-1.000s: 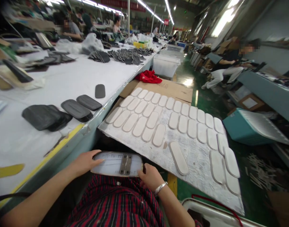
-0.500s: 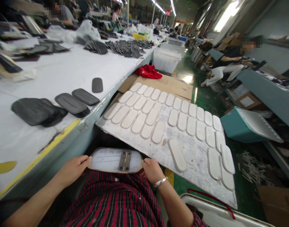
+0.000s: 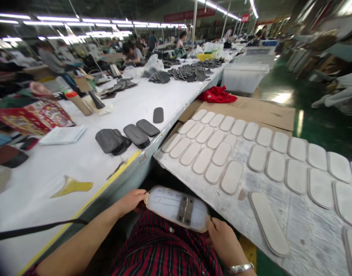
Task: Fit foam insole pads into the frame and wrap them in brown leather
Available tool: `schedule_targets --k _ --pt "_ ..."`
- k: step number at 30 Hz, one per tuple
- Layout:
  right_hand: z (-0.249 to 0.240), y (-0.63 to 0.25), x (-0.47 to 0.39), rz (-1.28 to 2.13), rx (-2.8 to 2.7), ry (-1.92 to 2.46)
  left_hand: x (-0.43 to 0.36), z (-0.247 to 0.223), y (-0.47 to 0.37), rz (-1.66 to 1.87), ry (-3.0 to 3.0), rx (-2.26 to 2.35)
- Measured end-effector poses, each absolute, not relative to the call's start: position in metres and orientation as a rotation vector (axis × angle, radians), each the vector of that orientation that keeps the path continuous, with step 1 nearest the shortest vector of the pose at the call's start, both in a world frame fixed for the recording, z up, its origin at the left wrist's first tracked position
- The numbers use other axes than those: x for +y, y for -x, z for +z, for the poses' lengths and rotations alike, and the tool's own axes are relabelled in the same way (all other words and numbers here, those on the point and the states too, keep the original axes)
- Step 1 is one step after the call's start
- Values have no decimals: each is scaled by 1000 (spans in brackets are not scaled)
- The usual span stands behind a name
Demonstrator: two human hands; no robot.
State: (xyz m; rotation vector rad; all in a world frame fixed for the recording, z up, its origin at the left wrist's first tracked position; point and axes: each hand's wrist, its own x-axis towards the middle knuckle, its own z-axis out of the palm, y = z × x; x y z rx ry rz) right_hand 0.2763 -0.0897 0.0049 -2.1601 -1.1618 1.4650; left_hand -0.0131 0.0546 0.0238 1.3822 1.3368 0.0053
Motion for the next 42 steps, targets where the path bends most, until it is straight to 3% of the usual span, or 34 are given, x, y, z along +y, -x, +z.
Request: schedule_targets --k 9,23,33,42 --pt "7 -279 -86 823 -1934 2298 56 31 7 -43 -1692 1372" --pt "9 -285 -74 629 -2140 2317 53 14 7 30 -1505 1379" --pt "9 -295 -80 1236 -1684 2152 62 29 9 -47 -1385 1316" --pt "15 -300 -80 1562 -1302 2013 84 24 -18 -29 -2193 1256"
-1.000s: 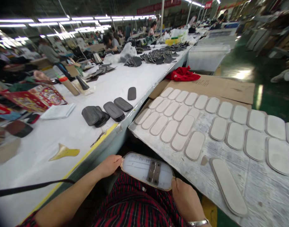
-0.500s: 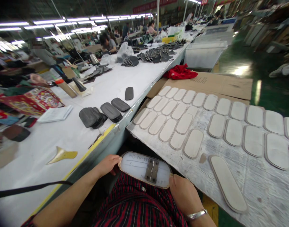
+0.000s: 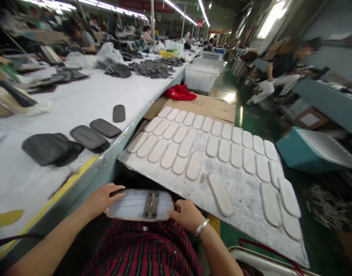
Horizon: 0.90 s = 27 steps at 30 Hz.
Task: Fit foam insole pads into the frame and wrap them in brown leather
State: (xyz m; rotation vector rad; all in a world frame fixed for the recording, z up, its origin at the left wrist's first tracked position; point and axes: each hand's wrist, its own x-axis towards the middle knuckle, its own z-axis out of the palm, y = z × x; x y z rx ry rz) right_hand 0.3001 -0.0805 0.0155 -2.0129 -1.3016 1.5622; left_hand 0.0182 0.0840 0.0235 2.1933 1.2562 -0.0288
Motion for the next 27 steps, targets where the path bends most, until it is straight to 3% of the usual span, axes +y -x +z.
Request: schedule_targets --k 5,11,15,19,27 --pt "26 -304 -66 1413 -1268 2027 95 14 -21 -13 -2242 1075" --pt "39 -295 -29 974 -1909 2155 98 10 -19 0 -2222 1074" --pt "42 -291 -22 909 -1979 2197 96 11 -20 -7 -2216 1065" --pt "39 -299 -44 992 -1880 2131 84 13 -8 23 -2161 1159" --pt "2 -276 -91 1554 -1009 2038 60 2 18 53 -1819 1336"
